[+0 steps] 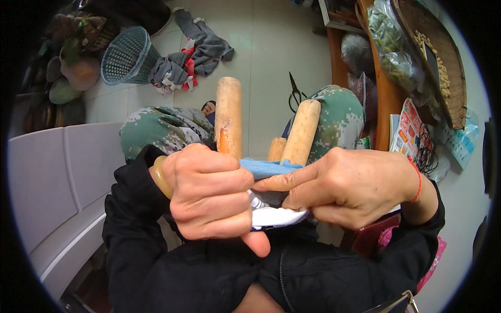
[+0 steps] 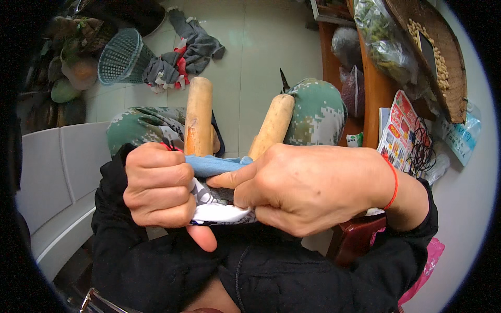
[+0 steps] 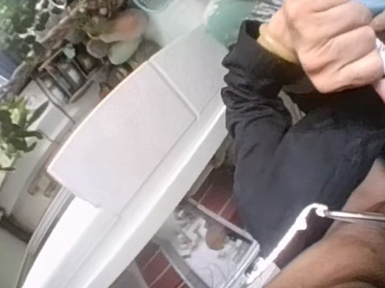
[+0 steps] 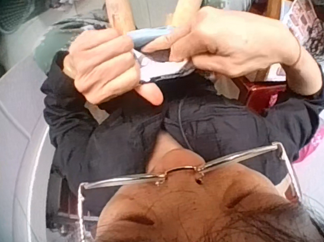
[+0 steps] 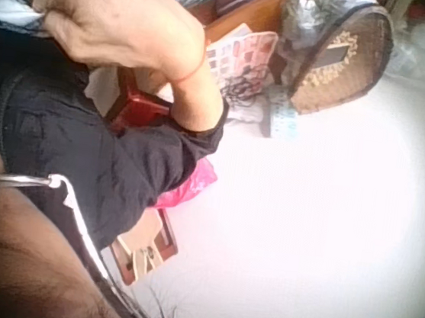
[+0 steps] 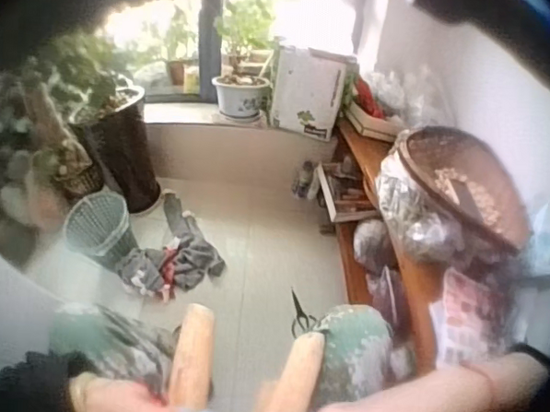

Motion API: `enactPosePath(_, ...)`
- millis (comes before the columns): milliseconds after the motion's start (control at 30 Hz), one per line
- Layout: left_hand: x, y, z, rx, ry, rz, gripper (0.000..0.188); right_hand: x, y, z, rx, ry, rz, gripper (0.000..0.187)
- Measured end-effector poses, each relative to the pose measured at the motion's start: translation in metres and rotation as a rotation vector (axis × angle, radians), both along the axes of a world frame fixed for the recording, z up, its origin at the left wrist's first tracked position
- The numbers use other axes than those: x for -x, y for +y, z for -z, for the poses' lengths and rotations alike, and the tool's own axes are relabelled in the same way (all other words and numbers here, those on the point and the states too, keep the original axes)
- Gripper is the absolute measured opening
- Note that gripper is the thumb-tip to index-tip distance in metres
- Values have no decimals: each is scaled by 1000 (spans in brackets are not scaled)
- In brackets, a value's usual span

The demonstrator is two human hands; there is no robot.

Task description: The person sits on the floor and repeatedly inserts and removes cylindrical wooden dowels into a patterned fabric cover. They adjust the fabric around the dowels and rotate the assembly to fit the pieces together.

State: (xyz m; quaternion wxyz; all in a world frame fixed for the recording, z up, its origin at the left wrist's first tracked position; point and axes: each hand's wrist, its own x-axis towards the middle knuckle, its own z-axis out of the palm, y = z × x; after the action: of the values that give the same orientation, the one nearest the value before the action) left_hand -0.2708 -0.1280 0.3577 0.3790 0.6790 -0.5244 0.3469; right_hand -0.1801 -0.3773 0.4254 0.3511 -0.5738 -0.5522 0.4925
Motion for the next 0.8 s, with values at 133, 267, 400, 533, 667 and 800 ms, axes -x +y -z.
enactPosePath(133, 1, 2, -2, -29, 32, 7, 61, -15, 14, -23, 483, 385, 76, 33)
enactPosePath(267, 1, -3, 0, 19, -57, 7, 60, -2, 27, -28, 457, 101, 88, 28)
enactPosePath(400, 1, -7, 4, 22, -147, 15, 59, 29, 36, -24, 191, -533, -11, 23)
enactPosePath(533, 0, -6, 5, 31, -112, 22, 60, 42, 41, -19, 165, -732, -66, 10)
enactPosePath(667, 1, -6, 4, 46, -56, 25, 61, 46, 44, -17, 113, -803, -38, 13)
enactPosePath(800, 1, -6, 3, 33, -33, 12, 62, 45, 45, -15, 132, -792, -30, 11)
